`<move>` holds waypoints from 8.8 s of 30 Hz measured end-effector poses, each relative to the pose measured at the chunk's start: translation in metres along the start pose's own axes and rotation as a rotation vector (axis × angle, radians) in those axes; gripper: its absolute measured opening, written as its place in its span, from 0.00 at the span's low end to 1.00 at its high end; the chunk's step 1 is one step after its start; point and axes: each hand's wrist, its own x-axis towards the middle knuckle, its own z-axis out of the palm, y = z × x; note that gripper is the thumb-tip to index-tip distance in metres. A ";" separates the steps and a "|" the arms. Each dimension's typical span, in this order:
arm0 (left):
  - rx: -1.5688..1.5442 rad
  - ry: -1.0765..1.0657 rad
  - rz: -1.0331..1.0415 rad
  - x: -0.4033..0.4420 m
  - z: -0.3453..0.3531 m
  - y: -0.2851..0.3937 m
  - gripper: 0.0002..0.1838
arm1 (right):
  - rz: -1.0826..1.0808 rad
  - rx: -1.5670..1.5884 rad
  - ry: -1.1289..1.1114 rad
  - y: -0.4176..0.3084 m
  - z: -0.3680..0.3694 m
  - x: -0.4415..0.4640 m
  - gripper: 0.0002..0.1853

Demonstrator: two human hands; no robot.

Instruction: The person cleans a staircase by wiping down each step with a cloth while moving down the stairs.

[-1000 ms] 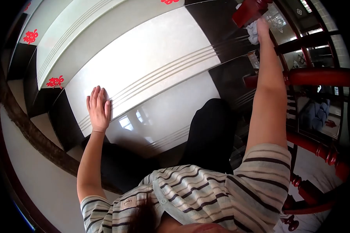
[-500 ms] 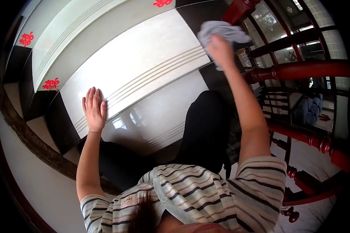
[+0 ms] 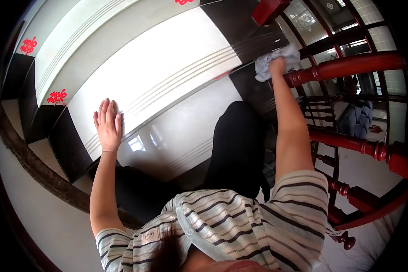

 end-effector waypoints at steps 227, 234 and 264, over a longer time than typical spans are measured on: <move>-0.270 -0.035 -0.288 -0.291 0.081 -0.102 0.26 | -1.160 0.114 -0.086 -0.281 -0.011 -0.226 0.20; 0.026 0.198 -0.825 -0.358 0.040 -0.090 0.32 | -1.135 0.127 -0.118 -0.281 -0.011 -0.227 0.20; -0.276 -0.019 -0.068 -0.258 0.078 -0.150 0.36 | -1.129 0.146 -0.127 -0.281 -0.013 -0.223 0.19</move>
